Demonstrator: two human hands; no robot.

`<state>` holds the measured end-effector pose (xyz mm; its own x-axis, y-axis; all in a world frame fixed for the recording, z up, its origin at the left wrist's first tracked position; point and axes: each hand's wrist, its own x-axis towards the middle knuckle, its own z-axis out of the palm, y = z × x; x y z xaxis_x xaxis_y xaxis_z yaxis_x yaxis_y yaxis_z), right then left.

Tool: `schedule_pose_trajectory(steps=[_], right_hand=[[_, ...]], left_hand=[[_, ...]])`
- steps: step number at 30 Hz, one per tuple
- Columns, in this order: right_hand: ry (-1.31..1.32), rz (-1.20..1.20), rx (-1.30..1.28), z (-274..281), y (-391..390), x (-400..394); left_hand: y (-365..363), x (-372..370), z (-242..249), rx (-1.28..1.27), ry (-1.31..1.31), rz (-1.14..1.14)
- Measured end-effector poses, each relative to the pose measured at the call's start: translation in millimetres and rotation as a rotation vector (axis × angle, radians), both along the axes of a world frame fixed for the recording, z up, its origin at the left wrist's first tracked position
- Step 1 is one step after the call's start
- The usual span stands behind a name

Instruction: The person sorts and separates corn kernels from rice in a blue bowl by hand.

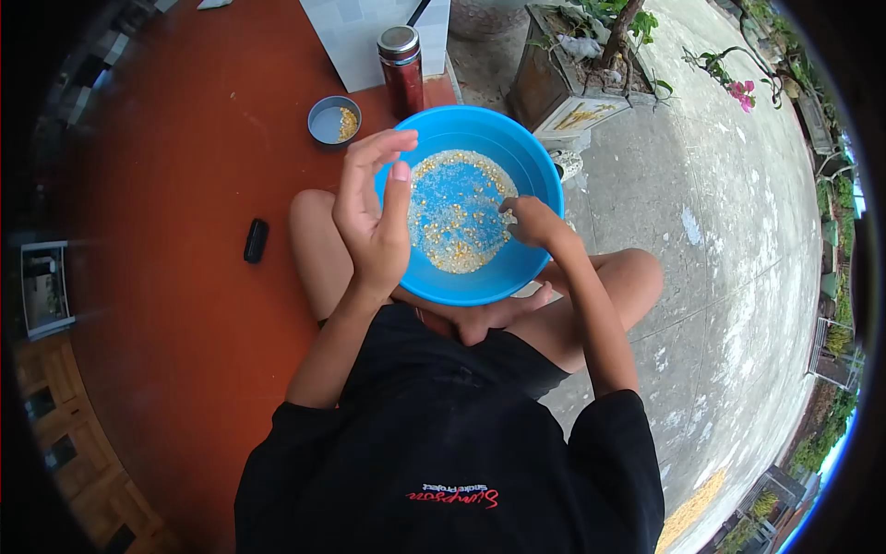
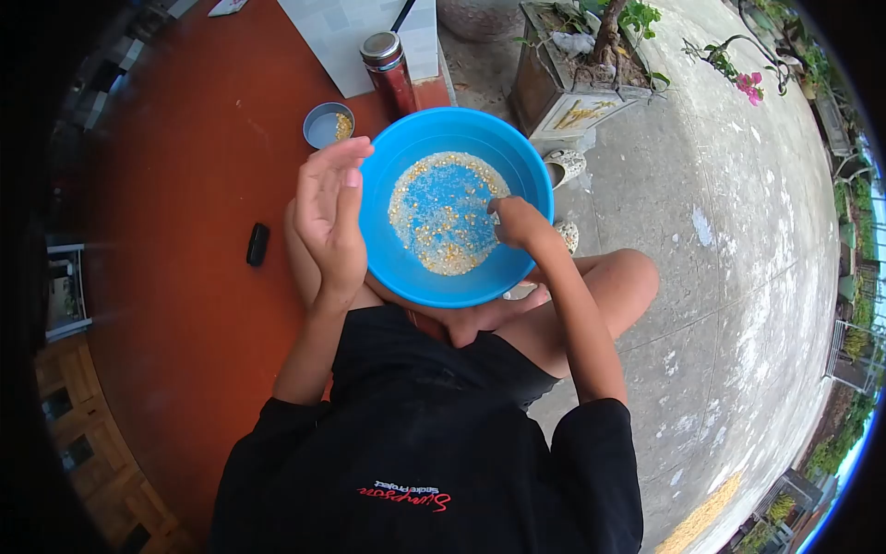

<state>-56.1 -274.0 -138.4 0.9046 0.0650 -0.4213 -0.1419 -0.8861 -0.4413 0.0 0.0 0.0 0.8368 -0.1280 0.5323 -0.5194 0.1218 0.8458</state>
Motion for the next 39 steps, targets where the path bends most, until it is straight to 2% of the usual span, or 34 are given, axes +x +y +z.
schedule_pose_trajectory(steps=[1, 3, 4, 7, 10, 12, 15, 18, 21, 24, 27, 28, 29, 30, 32, 35, 39], right_hand=[[-0.05, 0.003, -0.041, -25.0, -2.9, 11.8], [-0.091, 0.007, -0.125, -50.0, -4.3, 27.8], [-0.11, 0.014, -0.163, -63.6, -3.7, 33.5], [-0.119, -0.042, -0.222, -104.8, -0.1, 27.9], [0.013, -0.012, -0.178, -114.6, 29.9, 14.6], [0.112, 0.022, -0.112, -121.5, 55.4, -8.2], [0.092, 0.041, 0.054, -126.3, 93.0, -17.7], [0.162, -0.119, 0.416, -126.0, 116.3, -17.9], [0.472, -0.577, 0.891, -113.4, 117.8, -10.2], [0.529, -0.589, 1.031, -85.2, 98.5, 6.8], [0.297, -0.49, 1.007, -48.5, 90.2, 15.0], [0.231, -0.438, 0.998, -38.2, 87.9, 15.8], [0.153, -0.318, 0.781, -17.2, 86.4, 18.1], [0.136, -0.203, 0.711, 4.0, 85.0, 23.7], [0.096, 0.013, 0.565, 33.0, 81.2, 31.2], [0.112, 0.222, 0.463, 32.5, 70.4, 44.8], [0.227, -0.037, 0.826, 12.3, 65.9, 46.1]], left_hand=[[-8.3, -6.7, -47.4, -0.047, 0.301, -0.067], [-6.9, -25.9, -132.9, -0.025, 0.497, -0.054], [-2.9, -37.1, -159.1, -0.018, 0.605, -0.061], [8.6, -57.4, -182.4, -0.025, 0.932, -0.053], [12.2, -51.3, -181.5, -0.266, 1.062, -0.016], [13.5, -46.9, -183.9, -0.292, 1.095, 0.013], [10.5, -44.1, -186.0, -0.324, 1.132, 0.003], [11.5, -46.6, -191.9, -0.332, 1.124, -0.035], [13.9, -42.5, -196.3, -0.39, 1.129, -0.018], [13.1, -41.2, -195.3, -0.358, 1.146, -0.003], [13.3, -40.2, -192.7, -0.382, 1.333, -0.186], [13.3, -42.1, -193.9, -0.49, 1.397, -0.27], [12.6, -44.1, -198.7, -0.596, 1.456, -0.358], [11.0, -44.2, -201.0, -0.698, 1.511, -0.453], [3.7, -48.5, -193.5, -0.725, 1.483, -0.4], [5.2, -50.4, -194.3, -0.727, 1.431, -0.411], [9.4, -49.0, -198.5, -0.75, 1.395, -0.46]])
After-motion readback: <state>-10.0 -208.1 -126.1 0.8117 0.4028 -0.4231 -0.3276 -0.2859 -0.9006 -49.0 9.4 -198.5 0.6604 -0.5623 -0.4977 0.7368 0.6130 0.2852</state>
